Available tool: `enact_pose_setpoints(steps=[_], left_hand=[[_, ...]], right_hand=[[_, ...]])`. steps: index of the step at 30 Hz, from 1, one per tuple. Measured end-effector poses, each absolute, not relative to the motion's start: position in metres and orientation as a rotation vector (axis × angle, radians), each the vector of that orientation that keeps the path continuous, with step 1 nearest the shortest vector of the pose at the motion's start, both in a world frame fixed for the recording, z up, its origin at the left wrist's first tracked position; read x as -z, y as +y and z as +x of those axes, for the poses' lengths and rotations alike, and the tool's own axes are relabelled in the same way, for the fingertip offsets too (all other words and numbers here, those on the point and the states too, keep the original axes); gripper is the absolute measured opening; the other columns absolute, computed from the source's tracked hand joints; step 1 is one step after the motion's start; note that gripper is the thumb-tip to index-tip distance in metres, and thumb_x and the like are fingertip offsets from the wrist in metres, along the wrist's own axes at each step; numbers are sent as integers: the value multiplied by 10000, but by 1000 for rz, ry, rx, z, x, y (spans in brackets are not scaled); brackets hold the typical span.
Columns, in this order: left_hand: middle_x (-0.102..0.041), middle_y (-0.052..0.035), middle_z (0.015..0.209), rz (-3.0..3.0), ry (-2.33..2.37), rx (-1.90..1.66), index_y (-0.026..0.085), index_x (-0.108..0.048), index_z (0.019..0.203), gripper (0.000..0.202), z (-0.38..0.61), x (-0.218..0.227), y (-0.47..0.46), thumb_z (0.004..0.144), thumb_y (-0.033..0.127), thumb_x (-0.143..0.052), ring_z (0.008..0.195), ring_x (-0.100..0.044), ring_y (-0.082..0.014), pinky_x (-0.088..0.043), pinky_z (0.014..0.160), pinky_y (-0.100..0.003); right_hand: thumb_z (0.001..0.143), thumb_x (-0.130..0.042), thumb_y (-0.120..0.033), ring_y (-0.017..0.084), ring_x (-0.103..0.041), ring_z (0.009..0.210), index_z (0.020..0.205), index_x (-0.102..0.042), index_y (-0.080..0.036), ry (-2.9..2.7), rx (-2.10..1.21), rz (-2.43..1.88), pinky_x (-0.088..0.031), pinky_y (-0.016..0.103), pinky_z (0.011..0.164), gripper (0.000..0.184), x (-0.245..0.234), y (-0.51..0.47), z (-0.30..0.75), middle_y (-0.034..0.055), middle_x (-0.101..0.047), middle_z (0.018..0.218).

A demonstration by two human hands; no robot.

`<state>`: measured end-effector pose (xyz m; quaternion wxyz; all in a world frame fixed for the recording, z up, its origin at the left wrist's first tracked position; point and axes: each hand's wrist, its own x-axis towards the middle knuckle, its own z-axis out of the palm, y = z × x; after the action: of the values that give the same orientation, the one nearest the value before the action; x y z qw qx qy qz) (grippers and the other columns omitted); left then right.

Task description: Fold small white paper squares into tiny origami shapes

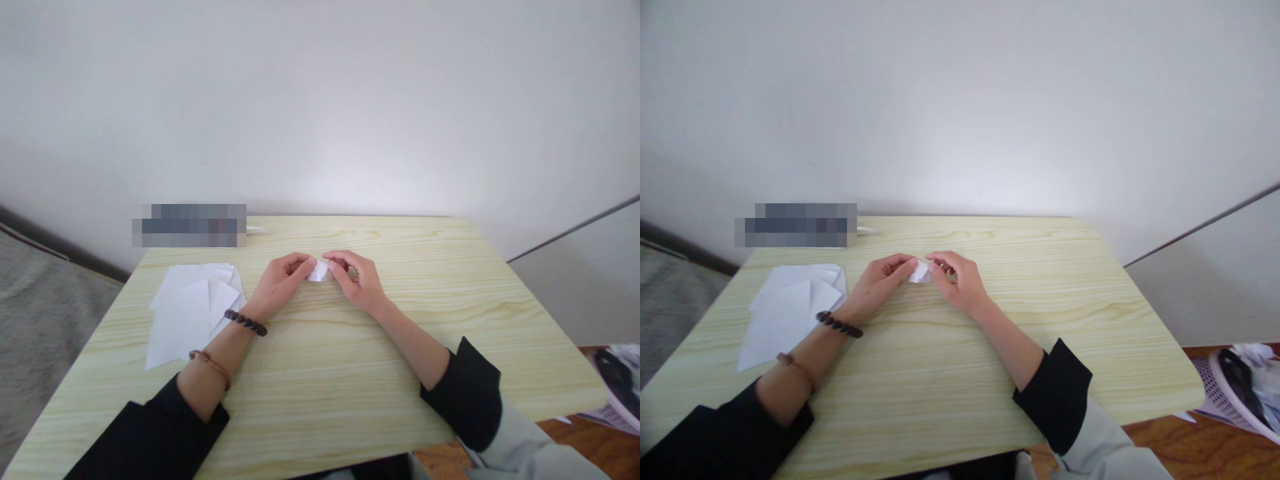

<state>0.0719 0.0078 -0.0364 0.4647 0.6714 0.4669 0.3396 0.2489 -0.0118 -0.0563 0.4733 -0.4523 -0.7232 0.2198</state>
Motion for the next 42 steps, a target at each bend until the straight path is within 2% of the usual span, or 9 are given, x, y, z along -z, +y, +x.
enact_pose_setpoints(steps=[5,12,18,27,33,42], left_hand=[[-689,-32,811,1646,1128,-857,138,-671,863,366,72,35,6,808,478,-546,754,-593,-162,-450,667,-247],[-709,-39,845,1650,1106,-892,150,-691,879,365,71,39,8,784,487,-586,783,-615,-176,-464,699,-262],[-709,-46,877,1644,1092,-919,140,-693,916,362,71,41,8,807,463,-572,815,-617,-183,-467,729,-266],[-723,-47,956,1683,1123,-913,150,-714,944,358,70,42,8,805,453,-583,881,-635,-203,-480,767,-272],[-720,-38,1018,1692,1145,-901,181,-725,976,344,70,44,9,800,448,-597,946,-637,-213,-482,809,-282],[-728,-40,922,1670,1143,-906,173,-724,895,324,70,47,10,775,457,-624,814,-632,-182,-464,732,-275]], right_hand=[[875,-497,-321,111,-559,658,840,-648,-161,-1817,-670,-1178,-416,228,622,222,58,-9,250,18,-649,734],[877,-490,-372,104,-526,611,834,-652,-153,-1869,-716,-1223,-371,227,580,276,57,-8,249,12,-627,693],[879,-473,-392,87,-439,548,632,-569,-151,-2025,-643,-1238,-295,235,546,358,56,-7,249,-10,-528,576],[846,-524,-409,96,-445,569,651,-573,-152,-2083,-566,-1290,-296,244,585,327,56,-6,248,0,-539,600],[848,-526,-395,84,-426,530,600,-534,-155,-2094,-577,-1292,-286,239,567,345,57,-6,247,-13,-507,550],[832,-562,-391,74,-421,518,593,-533,-157,-2089,-613,-1300,-278,229,552,336,58,-5,248,-27,-495,538]])
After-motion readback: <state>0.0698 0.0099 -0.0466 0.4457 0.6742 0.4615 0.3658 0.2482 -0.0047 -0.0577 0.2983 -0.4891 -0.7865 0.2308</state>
